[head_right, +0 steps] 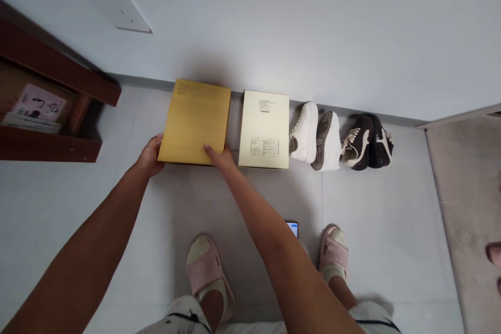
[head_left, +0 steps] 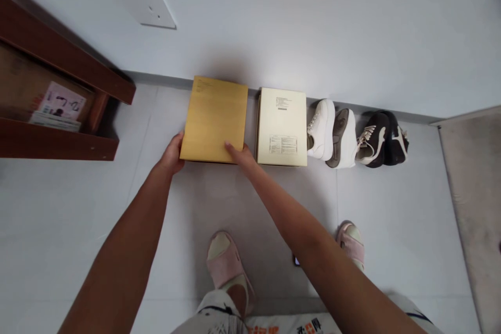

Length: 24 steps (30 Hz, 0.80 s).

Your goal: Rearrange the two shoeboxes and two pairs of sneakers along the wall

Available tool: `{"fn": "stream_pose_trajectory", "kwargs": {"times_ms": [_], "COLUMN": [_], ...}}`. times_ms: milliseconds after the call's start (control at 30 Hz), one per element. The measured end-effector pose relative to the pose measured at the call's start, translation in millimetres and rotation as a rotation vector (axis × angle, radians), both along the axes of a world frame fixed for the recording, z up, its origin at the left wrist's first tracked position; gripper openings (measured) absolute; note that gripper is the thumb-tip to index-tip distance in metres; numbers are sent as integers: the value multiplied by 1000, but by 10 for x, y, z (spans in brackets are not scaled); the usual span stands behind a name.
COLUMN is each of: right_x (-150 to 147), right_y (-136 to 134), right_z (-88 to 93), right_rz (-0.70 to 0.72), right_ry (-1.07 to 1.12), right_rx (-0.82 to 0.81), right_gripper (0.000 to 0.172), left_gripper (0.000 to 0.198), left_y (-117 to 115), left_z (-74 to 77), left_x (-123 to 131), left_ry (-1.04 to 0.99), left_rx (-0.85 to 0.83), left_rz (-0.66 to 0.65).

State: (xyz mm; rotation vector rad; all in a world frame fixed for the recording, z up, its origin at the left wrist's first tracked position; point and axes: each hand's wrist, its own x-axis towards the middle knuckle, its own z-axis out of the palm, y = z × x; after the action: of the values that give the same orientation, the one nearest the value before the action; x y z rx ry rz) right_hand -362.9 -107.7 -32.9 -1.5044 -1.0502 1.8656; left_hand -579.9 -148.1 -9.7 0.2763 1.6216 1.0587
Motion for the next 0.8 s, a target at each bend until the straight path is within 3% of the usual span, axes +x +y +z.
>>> {"fn": "stream_pose_trajectory", "kwargs": {"times_ms": [167,367,467,633,800], "right_x": [23,-77,-189,-343,-311], "right_y": [-32,-84,-103,-101,-103], "right_z": [21,224,346,541,553], "right_rz": [55,55,117,166,135], "right_ry": [74,-152,-188,-33,4], "right_rx": [-7,97,115,206,226], "right_gripper": [68,100,94,85,82], "left_gripper": [54,37,36,38,47], "left_y": [-100,-246,-244,-168,-125], "left_z": [161,300,445,693,688], "left_x": [-130,-109,29,256,342], "left_ry": [33,113,162,304,340], "left_rx": [15,45,85,131,198], "left_rz": [5,21,23,-18,-43]}}
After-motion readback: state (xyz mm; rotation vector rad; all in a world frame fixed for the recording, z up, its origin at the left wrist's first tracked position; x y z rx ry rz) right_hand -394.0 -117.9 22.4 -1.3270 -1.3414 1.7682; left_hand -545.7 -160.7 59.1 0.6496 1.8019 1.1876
